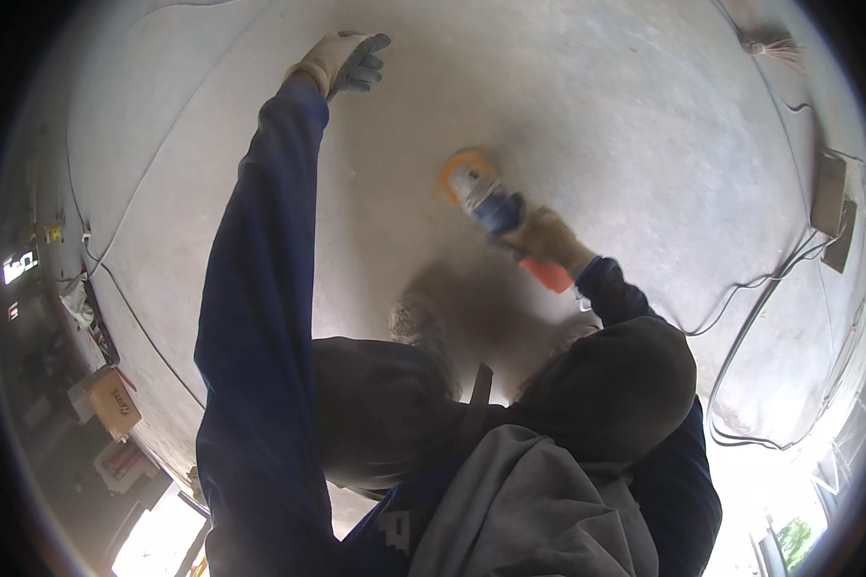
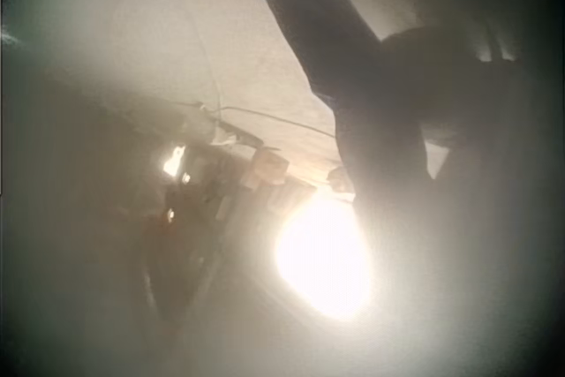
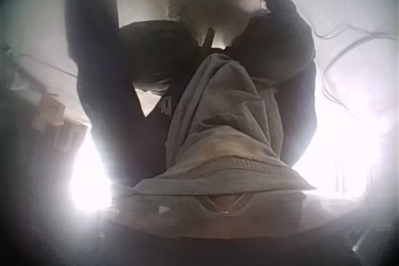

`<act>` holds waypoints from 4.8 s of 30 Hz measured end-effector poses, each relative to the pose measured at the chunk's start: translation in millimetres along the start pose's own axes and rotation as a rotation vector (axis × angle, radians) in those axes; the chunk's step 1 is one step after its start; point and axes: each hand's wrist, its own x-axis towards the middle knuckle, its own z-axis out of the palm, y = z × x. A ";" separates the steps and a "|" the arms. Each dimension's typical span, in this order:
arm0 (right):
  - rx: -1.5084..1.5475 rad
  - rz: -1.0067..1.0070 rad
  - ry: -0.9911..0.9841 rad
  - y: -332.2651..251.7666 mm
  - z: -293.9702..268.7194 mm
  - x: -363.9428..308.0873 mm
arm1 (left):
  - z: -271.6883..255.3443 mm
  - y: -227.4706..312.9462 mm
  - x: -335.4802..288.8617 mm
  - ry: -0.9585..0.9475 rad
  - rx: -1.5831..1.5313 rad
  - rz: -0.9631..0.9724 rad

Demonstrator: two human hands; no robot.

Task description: The person uses a handheld angle grinder to grind a concrete floor surface. They move the tool in circular and sweeping motions across the floor, occasionally repositioning the power cord to avoid interference. The person wears gloves and work boots throughout the task.

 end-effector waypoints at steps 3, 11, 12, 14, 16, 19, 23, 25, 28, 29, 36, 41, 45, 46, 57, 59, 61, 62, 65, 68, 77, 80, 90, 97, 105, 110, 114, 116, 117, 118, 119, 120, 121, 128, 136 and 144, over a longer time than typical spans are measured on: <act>0.319 -0.001 0.159 15.6 -53.2 21.0 | -3.1 -3.1 1.7 0.030 0.023 -0.024; 0.481 0.071 0.218 41.3 -59.2 26.5 | -17.1 -23.1 22.5 -0.020 -0.068 -0.075; 0.339 0.086 0.188 26.9 -45.3 14.6 | -13.7 -24.8 27.3 -0.031 -0.091 -0.058; 0.128 0.122 0.019 -1.5 -22.1 3.5 | -12.0 -27.1 33.8 -0.072 -0.169 -0.032; -0.071 0.061 -0.030 -0.3 -6.3 12.9 | -15.0 -22.2 26.2 -0.054 -0.147 -0.021; -0.003 0.010 -0.023 -2.3 -23.1 27.5 | -44.9 -23.6 0.5 0.034 -0.041 0.001; 0.299 -0.017 0.050 9.2 -99.7 69.1 | -104.6 -107.0 -28.4 0.173 0.028 0.125; 0.462 0.047 0.028 -3.9 -130.3 91.3 | -105.4 -185.6 -74.4 0.398 0.174 0.176; 0.439 0.137 -0.009 -28.2 -157.4 112.2 | -52.5 -257.8 -151.8 0.495 0.108 -0.040; 0.337 0.147 -0.018 -34.8 -157.4 116.2 | -26.5 -267.2 -174.5 0.407 -0.102 -0.117; -0.269 -0.336 -0.232 -44.2 -14.9 148.1 | 85.3 -280.0 -245.6 0.201 -0.295 -0.292; -0.419 -0.330 -0.270 -145.4 126.1 146.7 | 77.8 -299.4 -260.5 0.153 -0.057 -0.261; -0.335 -0.109 -0.260 -220.0 128.3 160.4 | 70.8 -298.0 -280.4 0.130 -0.076 -0.296; -0.314 -0.099 -0.229 -217.9 121.4 176.6 | 71.8 -300.8 -284.6 0.141 -0.061 -0.287; 0.249 -0.124 0.041 -104.8 27.5 189.8 | 32.2 -295.0 -233.8 0.191 -0.114 -0.382; 0.017 -0.172 0.043 -97.5 63.3 154.8 | 15.2 -289.6 -210.7 0.239 -0.138 -0.306; -0.115 -0.080 -0.058 -123.9 92.4 139.6 | -5.4 -281.0 -187.7 0.291 -0.165 -0.241; -0.159 -0.031 -0.108 -138.5 98.6 134.9 | -15.4 -273.3 -175.8 0.309 -0.185 -0.210; -0.058 -0.009 -0.145 -172.7 85.4 146.0 | -46.2 -267.3 -141.9 0.366 -0.202 -0.139; 0.196 -0.049 0.022 -155.8 46.0 184.6 | -61.8 -260.7 -102.8 0.408 -0.109 -0.136; 0.794 0.049 0.350 -82.1 -123.0 214.7 | -30.4 -158.1 -17.8 0.293 0.630 -0.270; 0.886 0.138 0.576 -16.2 -159.8 181.9 | -5.1 -130.3 -4.9 0.193 0.616 -0.319; 1.040 0.104 0.477 -43.6 -68.4 148.6 | -13.7 -130.1 20.8 0.121 0.767 -0.529; 0.070 0.119 0.261 -118.8 -2.1 131.9 | -7.7 -143.7 34.4 0.133 0.826 -0.472; 1.150 0.046 0.580 0.7 -155.2 145.0 | -15.7 -188.1 47.9 0.223 0.868 -0.385; 1.101 0.378 0.939 40.6 -224.3 119.5 | -4.2 -157.2 50.0 0.184 0.854 -0.430; 1.037 0.216 0.791 29.5 -206.0 152.1 | 29.8 -160.2 76.9 0.148 0.829 -0.347; 0.947 -0.050 0.632 37.2 -178.4 170.9 | 73.1 -108.7 66.5 0.100 0.852 -0.374; 0.829 0.005 0.632 14.7 -160.0 188.8 | 79.9 -84.5 59.6 0.096 0.879 -0.416; 0.575 -0.007 0.622 -30.7 -142.2 208.1 | 67.3 -84.0 57.9 0.126 0.885 -0.447; 0.676 0.034 0.523 -80.9 -134.9 216.2 | 58.1 -88.8 55.2 0.144 0.885 -0.473; 0.679 0.113 0.430 -118.6 -134.7 223.9 | 55.5 -92.1 52.6 0.150 0.878 -0.491; 0.481 0.073 0.504 -118.0 -129.6 240.6 | 64.7 -88.6 53.7 0.139 0.873 -0.464; 0.381 -0.059 0.614 -68.3 -160.7 280.8 | 65.7 -97.8 54.1 0.077 0.802 -0.436; 0.968 0.252 0.818 -2.5 -302.7 229.1 | 66.2 -82.4 54.0 0.130 0.885 -0.529; 0.711 0.002 0.503 -68.5 -239.6 280.8 | 54.9 -135.5 64.7 0.120 0.799 -0.426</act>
